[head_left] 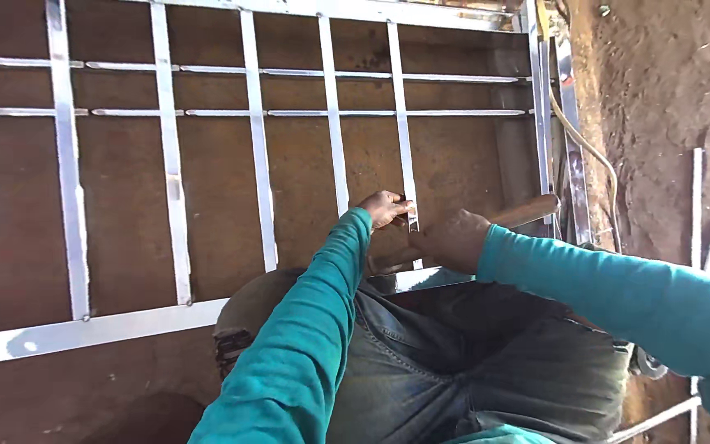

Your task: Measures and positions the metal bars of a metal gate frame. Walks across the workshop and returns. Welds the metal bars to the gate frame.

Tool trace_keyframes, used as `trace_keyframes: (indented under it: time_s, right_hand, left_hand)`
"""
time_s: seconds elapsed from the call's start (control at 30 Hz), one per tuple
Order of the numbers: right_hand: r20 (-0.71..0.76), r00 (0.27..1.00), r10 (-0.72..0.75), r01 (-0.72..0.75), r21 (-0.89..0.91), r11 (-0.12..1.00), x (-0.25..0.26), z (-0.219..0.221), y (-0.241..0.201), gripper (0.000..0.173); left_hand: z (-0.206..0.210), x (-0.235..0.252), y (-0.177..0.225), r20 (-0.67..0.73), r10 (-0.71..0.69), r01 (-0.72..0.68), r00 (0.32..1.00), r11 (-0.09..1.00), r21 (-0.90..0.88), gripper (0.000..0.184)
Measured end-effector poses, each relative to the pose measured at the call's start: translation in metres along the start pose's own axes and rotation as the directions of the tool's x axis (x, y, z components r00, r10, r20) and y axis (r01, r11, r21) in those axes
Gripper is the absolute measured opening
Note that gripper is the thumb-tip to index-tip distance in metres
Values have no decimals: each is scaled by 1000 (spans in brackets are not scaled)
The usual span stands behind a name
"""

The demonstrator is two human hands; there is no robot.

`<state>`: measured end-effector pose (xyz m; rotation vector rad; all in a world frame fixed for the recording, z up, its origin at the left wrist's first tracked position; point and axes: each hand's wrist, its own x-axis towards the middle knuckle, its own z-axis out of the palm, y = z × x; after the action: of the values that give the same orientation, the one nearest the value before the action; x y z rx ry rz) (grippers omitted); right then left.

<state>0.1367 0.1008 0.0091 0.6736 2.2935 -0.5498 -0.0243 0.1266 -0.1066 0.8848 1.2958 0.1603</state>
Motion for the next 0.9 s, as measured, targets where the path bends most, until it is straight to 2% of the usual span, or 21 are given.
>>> trace_keyframes:
  time_s: [0.23, 0.47, 0.57, 0.67, 0.8, 0.9]
  right_hand:
    - [39, 999, 27, -30, 78, 996, 8, 1, -4, 29]
    - [21, 1000, 13, -13, 19, 1000, 10, 7, 1, 27]
    - [57, 998, 15, -14, -6, 1000, 7, -2, -2, 28]
    - [34, 999, -7, 7, -3, 1000, 5, -8, -4, 25]
    - [98, 995, 36, -34, -31, 999, 4, -14, -11, 21]
    - [94, 995, 33, -30, -33, 999, 6, -14, -8, 24]
  left_hand:
    - [-5, 7, -5, 16, 33, -34, 999, 997, 76, 36]
    - [-4, 6, -2, 17, 12, -14, 1000, 996, 89, 37]
    - [-4, 6, -2, 2, 9, -10, 1000, 996, 90, 36]
    - [-4, 7, -1, 7, 9, -9, 1000, 995, 97, 37]
    - [-3, 6, -2, 6, 10, -10, 1000, 996, 85, 37]
    - [-3, 6, -1, 9, 20, -21, 1000, 996, 82, 37]
